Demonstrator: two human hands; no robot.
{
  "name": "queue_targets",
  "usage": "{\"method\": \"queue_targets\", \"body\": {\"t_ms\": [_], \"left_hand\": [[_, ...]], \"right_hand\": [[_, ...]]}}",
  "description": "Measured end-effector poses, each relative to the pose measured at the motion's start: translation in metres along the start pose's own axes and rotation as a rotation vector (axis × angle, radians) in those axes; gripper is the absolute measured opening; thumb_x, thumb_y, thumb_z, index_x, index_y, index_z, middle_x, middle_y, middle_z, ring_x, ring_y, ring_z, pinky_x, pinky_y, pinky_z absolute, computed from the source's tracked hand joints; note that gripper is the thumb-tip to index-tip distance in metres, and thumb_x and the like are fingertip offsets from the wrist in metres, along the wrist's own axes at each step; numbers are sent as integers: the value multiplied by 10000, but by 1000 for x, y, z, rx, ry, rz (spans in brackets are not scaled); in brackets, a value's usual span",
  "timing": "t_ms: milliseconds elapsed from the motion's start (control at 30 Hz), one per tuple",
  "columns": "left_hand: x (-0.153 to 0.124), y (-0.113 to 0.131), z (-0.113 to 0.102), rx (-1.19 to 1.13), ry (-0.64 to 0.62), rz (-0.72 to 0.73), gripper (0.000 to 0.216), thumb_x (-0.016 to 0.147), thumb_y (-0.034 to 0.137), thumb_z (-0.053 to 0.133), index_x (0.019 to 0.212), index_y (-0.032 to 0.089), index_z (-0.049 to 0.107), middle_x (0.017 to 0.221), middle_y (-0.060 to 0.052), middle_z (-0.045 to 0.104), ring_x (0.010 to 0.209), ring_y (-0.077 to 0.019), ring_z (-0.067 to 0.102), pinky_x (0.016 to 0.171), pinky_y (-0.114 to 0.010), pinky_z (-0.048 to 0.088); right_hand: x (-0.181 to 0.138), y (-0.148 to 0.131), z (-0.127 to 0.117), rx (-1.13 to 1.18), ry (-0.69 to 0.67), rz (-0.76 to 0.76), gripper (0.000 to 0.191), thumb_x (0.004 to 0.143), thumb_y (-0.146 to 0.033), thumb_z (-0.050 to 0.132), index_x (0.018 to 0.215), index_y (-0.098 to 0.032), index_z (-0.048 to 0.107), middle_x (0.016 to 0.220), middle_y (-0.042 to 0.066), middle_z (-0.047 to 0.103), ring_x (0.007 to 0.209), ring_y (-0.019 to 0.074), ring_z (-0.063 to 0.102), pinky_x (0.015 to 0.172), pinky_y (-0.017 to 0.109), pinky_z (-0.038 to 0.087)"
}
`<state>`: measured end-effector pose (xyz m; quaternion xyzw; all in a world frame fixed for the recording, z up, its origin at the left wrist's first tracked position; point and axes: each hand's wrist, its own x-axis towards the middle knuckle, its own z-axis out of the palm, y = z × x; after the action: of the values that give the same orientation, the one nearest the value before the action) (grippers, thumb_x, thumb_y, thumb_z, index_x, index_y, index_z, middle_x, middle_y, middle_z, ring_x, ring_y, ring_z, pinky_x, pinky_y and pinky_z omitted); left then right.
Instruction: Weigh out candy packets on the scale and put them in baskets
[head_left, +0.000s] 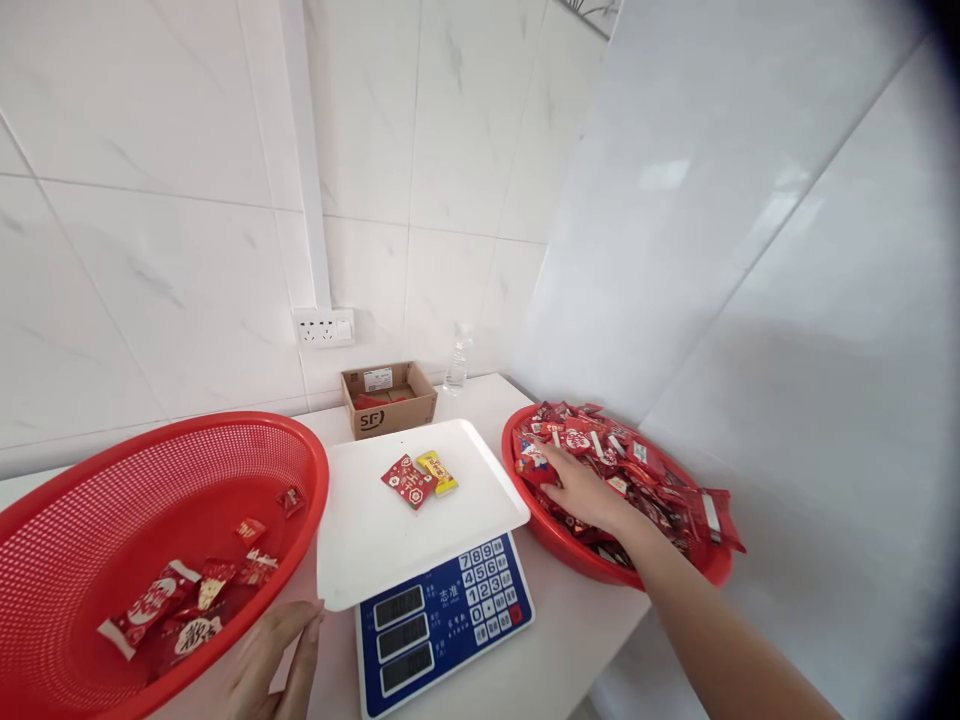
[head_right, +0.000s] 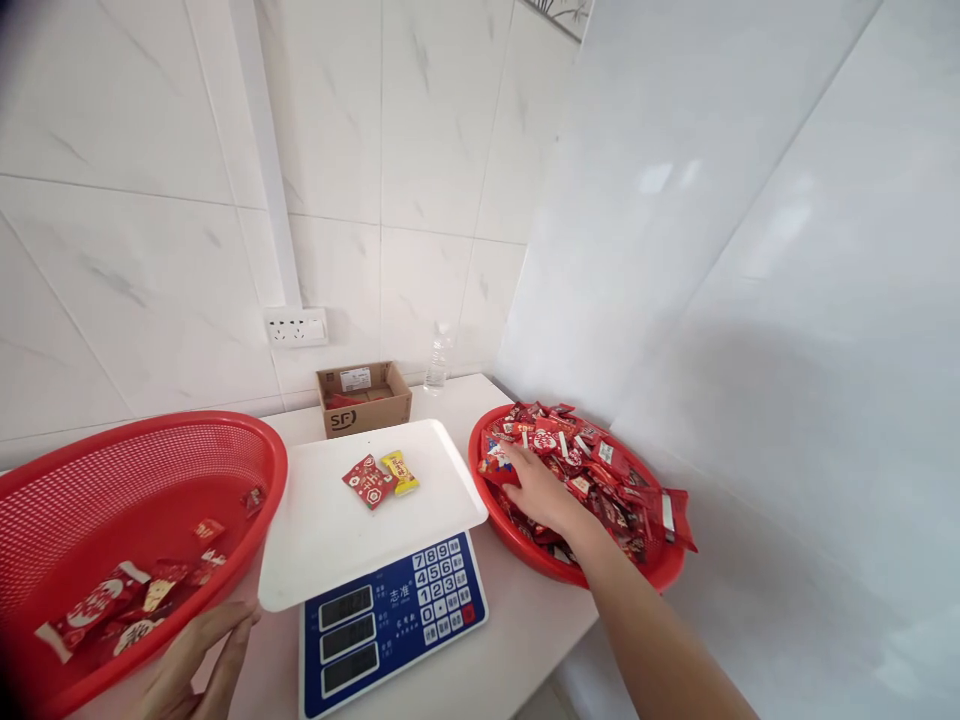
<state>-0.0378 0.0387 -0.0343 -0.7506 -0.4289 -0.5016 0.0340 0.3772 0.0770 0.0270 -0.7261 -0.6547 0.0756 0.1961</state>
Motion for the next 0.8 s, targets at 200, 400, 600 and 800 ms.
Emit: {"method": "queue_targets", "body": {"t_ms": [200, 400, 600, 800], "left_hand": [[0, -3, 2, -17, -26, 5, 132, 872, 295, 497, 887, 231, 611, 764, -22, 703, 655, -151, 687, 596, -186, 544], [-4, -5, 4, -39, -73, -13, 120, 868, 286, 510, 918, 228, 603, 790, -27, 705, 669, -157, 688, 603, -193, 550], [-4, -6, 3, -6, -48, 6, 152, 879, 323, 501, 911, 220, 607, 790, -29, 704, 686, -151, 692, 618, -178, 550], [-8, -12, 6, -27, -80, -12, 162, 878, 341, 508, 930, 217, 600, 816, -35, 700, 719, -151, 693, 593, -161, 549]], "right_hand": [[-4, -4, 4, -68, -72, 10, 605, 798, -262, 509, 1385, -188, 381, 1461, 98, 375, 1324, 245, 362, 1075, 416, 293], [-2, -8, 0, -75, -19, 77, 421, 847, -289, 438, 1254, -216, 512, 1239, 99, 608, 1075, 267, 597, 910, 419, 443], [12, 14, -8, 370, 211, 202, 373, 866, -216, 331, 1152, -211, 570, 1022, 74, 701, 922, 189, 663, 837, 385, 510], [0, 11, -20, 36, -113, 146, 519, 807, -271, 480, 1313, -159, 480, 1299, 126, 558, 1183, 233, 525, 999, 373, 388]]}}
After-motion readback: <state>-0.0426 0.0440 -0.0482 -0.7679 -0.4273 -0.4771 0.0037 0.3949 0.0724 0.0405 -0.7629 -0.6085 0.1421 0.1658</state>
